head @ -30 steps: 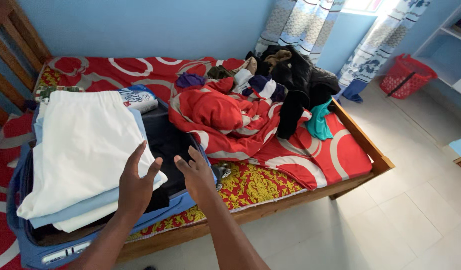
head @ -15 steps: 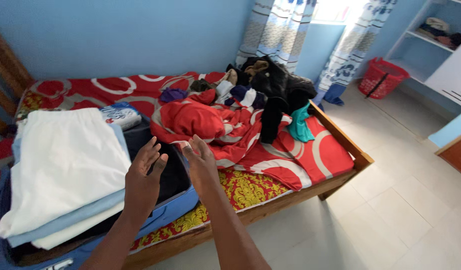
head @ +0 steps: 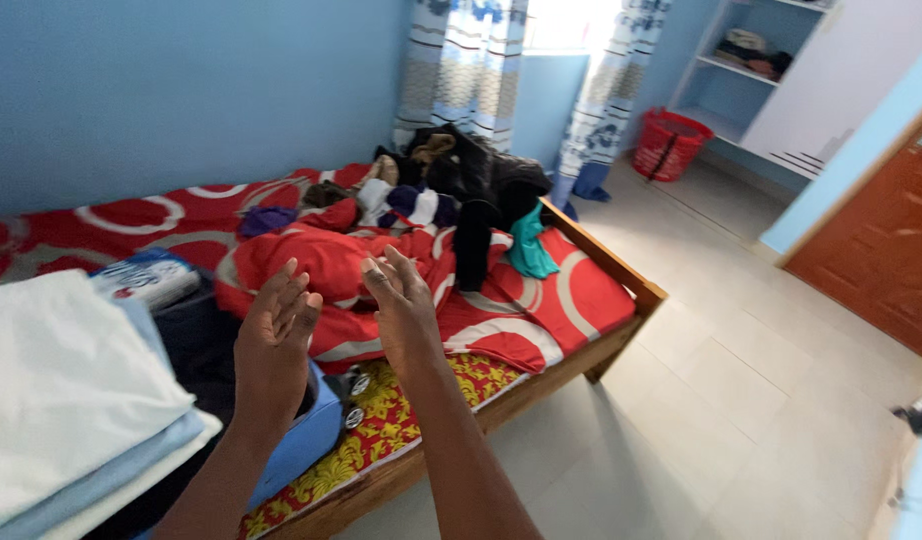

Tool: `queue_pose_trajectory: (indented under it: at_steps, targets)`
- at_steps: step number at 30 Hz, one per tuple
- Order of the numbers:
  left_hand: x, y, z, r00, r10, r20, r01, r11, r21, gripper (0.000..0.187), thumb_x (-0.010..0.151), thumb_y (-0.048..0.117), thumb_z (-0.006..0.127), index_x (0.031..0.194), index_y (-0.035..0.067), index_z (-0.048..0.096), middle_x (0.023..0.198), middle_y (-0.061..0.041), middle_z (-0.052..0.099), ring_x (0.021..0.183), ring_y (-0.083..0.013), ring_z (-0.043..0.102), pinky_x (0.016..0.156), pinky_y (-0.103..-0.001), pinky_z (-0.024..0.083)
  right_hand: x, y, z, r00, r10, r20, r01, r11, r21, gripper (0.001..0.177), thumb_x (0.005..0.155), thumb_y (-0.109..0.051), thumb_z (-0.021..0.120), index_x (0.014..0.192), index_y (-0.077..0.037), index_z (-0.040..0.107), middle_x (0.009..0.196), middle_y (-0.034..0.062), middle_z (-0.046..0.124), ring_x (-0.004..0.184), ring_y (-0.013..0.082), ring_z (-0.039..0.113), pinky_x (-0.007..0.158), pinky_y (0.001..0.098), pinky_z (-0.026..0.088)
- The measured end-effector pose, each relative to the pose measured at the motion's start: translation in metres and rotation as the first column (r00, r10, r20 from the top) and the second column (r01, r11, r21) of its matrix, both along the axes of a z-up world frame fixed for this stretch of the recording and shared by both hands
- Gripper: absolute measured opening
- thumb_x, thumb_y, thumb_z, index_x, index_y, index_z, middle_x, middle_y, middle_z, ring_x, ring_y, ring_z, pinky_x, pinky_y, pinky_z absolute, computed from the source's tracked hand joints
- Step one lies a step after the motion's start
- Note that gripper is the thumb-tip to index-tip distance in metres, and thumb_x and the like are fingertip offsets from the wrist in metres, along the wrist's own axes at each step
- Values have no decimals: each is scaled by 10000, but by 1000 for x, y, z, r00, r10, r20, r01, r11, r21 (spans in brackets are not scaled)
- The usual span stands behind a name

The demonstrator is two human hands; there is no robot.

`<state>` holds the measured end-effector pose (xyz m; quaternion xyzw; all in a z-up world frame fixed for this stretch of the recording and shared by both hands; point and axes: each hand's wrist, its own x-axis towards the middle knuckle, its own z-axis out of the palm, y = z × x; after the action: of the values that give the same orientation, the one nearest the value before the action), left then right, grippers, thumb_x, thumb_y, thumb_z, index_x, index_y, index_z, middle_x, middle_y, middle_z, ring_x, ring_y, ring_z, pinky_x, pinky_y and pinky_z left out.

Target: The person places white shorts into a suitcase on a bed, sorts through a pile of clothes, and folds a patterned sweater before placing it into the suitcase.

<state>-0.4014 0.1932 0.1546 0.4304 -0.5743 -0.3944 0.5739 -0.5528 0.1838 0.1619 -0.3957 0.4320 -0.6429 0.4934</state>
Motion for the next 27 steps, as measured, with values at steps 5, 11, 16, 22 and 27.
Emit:
queue_pose_trajectory:
  at_steps: [5,11,16,22,27]
  targets:
    - [-35,-14,5,999,-48,-16,48,998,-33,638,961,333,628,1522,77,462,1484,-213,559,1375,-275,576,1108,-384,470,-36,-7,-2,998,-50,37,55,989,-135,842,925,-425,694,1564,9,359,1479,191,576,1371,257,543,1128,384,403]
    - [-76,-32,-5,995,-102,-14,103,993,57,587,986,308,623,1511,101,462,1470,-189,570,1348,-249,575,1093,-367,446,-75,0,1,986,-146,-85,149,989,28,778,915,-436,622,1551,-64,372,1448,111,626,1335,216,564,1030,396,448]
    - [-110,-77,-20,974,-162,-161,165,986,7,597,968,259,640,1514,90,467,1455,-190,577,1318,-263,599,1081,-365,469,-108,-33,-3,963,-183,-196,209,970,126,759,915,-453,607,1559,-115,392,1446,72,616,1330,212,565,1021,422,465]
    - [-134,-152,-28,980,-133,-145,128,991,-46,557,996,237,619,1507,83,457,1470,-175,568,1334,-255,590,1066,-363,485,-143,-116,-19,972,-160,-172,177,980,87,756,913,-445,606,1561,-117,395,1477,81,596,1340,219,568,1023,446,465]
    - [-142,-204,-19,991,-64,-119,66,998,8,584,977,236,617,1521,88,464,1437,-178,589,1296,-264,611,1053,-369,495,-151,-171,-16,980,-142,-141,159,980,119,793,891,-482,621,1552,-118,378,1479,126,593,1350,250,568,1029,493,461]
